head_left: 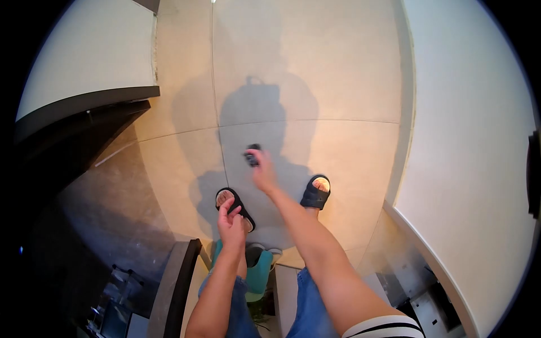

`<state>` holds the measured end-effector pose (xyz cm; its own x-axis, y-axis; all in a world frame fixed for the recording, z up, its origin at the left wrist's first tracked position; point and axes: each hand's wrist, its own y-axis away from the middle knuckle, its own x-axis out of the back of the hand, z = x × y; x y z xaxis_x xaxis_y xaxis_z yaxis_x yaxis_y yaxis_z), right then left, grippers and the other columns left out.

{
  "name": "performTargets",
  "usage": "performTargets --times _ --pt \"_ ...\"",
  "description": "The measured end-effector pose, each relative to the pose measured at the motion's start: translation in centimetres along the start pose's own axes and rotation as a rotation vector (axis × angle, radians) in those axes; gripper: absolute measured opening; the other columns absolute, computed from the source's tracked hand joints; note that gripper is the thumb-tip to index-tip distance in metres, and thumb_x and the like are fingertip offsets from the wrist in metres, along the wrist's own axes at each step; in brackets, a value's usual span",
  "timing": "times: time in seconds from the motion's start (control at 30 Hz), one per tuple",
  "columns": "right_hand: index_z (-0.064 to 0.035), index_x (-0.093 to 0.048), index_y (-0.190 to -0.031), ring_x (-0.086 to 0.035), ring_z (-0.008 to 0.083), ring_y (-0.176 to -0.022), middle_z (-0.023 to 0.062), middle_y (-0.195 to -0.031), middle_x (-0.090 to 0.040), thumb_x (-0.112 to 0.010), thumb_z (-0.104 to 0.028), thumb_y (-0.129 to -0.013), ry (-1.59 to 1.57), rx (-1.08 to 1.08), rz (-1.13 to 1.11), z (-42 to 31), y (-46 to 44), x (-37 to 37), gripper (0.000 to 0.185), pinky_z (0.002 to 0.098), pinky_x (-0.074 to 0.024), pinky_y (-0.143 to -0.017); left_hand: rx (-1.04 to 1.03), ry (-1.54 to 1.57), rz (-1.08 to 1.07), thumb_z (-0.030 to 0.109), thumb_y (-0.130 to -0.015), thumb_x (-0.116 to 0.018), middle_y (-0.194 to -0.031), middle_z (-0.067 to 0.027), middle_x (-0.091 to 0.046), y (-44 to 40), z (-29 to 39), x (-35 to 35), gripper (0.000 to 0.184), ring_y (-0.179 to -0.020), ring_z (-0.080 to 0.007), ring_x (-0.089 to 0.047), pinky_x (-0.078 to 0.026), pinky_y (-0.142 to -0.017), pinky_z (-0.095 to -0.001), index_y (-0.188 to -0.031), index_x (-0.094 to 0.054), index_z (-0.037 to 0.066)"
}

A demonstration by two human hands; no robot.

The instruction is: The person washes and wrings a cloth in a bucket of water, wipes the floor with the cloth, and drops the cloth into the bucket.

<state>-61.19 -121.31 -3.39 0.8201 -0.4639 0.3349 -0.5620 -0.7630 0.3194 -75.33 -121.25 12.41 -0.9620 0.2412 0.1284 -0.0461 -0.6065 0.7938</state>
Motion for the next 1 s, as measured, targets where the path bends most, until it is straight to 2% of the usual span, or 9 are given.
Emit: performTargets --times 0.23,0.33,0.43,0.5,0.57,0.6,0.67,0.8,1.0 --pt "-0.0103 -0.059 -0.126 -0.055 0.0374 -0.112 0.0198 -0.12 -0.053 -0.05 0.01 -0.079 0.211 -0.398 0.495 6.5 -1.0 12.5 0.052 0.0406 -0.0452 -0.099 -0.033 -0.039 -0.08 -0.007 -0.089 -0.049 -0.122 -0.0054 -0.057 2.8 0.2 -1.2 0.047 -0.107 -0.0112 -0.057 -0.047 -0.084 -0.023 -0.135 -0.051 0.003" --pt "-0.0111 -0.061 -0.126 -0.054 0.0382 -0.113 0.02 -0.124 -0.052 -0.052 0.01 -0.078 0.178 -0.459 0.551 10.8 -3.6 10.6 0.053 0.0437 -0.0419 -0.102 0.004 0.079 -0.033 -0.006 -0.09 -0.049 -0.125 -0.0056 -0.055 1.4 -0.4 -1.1 0.047 -0.11 -0.011 -0.055 -0.047 -0.084 -0.0231 -0.135 -0.05 0.004" --pt "-0.0125 -0.062 -0.126 -0.054 0.039 -0.112 0.0202 -0.126 -0.05 -0.052 0.01 -0.077 0.588 -0.436 0.665 11.5 -5.1 3.6 0.055 0.0481 -0.037 -0.105 0.105 0.097 -0.029 -0.007 -0.089 -0.049 -0.129 -0.0061 -0.053 1.0 0.5 -0.3 0.047 -0.112 -0.0121 -0.053 -0.047 -0.085 -0.0235 -0.135 -0.05 0.004" --pt "-0.013 -0.066 -0.121 -0.053 0.0398 -0.111 0.0208 -0.123 -0.054 -0.052 0.01 -0.075 0.528 -0.22 0.602 9.0 -4.1 -0.6 0.053 0.051 -0.0325 -0.106 0.053 0.131 -0.05 -0.003 -0.092 -0.049 -0.136 -0.0048 -0.051 0.6 1.9 0.2 0.046 -0.118 -0.0145 -0.052 -0.046 -0.092 -0.0256 -0.137 -0.049 0.006" --pt "-0.0124 -0.069 -0.117 -0.055 0.0387 -0.108 0.0204 -0.117 -0.059 -0.052 0.01 -0.074 0.397 -0.037 0.169 6.8 -2.9 -3.8 0.051 0.0494 -0.0372 -0.103 -0.034 0.087 -0.047 0.0 -0.094 -0.047 -0.14 -0.0043 -0.05 0.4 1.8 0.8 0.044 -0.121 -0.0157 -0.052 -0.046 -0.095 -0.0271 -0.138 -0.049 0.007" --pt "-0.0109 -0.071 -0.112 -0.057 0.0386 -0.108 0.0217 -0.117 -0.061 -0.052 0.01 -0.074 0.166 -0.131 -0.162 6.9 -2.2 -5.8 0.047 0.0491 -0.0419 -0.1 -0.02 0.082 -0.005 -0.001 -0.093 -0.047 -0.141 -0.0044 -0.05 0.4 1.3 1.0 0.045 -0.121 -0.0158 -0.052 -0.046 -0.095 -0.0274 -0.138 -0.049 0.007" --pt "-0.01 -0.069 -0.116 -0.06 0.0341 -0.111 0.0185 -0.122 -0.061 -0.05 0.011 -0.078 -0.327 -0.215 -0.267 5.0 0.1 -8.6 0.048 0.0459 -0.0481 -0.098 0.004 0.077 0.073 -0.001 -0.093 -0.047 -0.142 -0.0045 -0.049 1.8 1.4 1.3 0.046 -0.122 -0.0159 -0.052 -0.046 -0.095 -0.028 -0.138 -0.049 0.007" --pt "-0.0146 -0.052 -0.136 -0.056 0.026 -0.121 0.0132 -0.134 -0.051 -0.044 0.015 -0.085 -1.294 -0.717 -0.308 -9.8 2.6 0.3 0.059 0.0384 -0.0513 -0.101 -0.029 0.047 0.105 -0.009 -0.088 -0.048 -0.137 -0.0083 -0.05 6.9 6.0 1.9 0.049 -0.119 -0.0174 -0.053 -0.046 -0.094 -0.028 -0.136 -0.048 0.002" --pt "-0.0166 -0.046 -0.14 -0.056 0.0288 -0.116 0.0146 -0.133 -0.05 -0.046 0.011 -0.086 -1.873 -0.77 -0.302 -26.2 7.4 17.6 0.061 0.0394 -0.0534 -0.096 -0.306 -0.016 -0.033 -0.012 -0.086 -0.046 -0.135 -0.0089 -0.053 15.8 17.1 0.1 0.052 -0.119 -0.0183 -0.054 -0.043 -0.1 -0.0299 -0.136 -0.048 0.001"
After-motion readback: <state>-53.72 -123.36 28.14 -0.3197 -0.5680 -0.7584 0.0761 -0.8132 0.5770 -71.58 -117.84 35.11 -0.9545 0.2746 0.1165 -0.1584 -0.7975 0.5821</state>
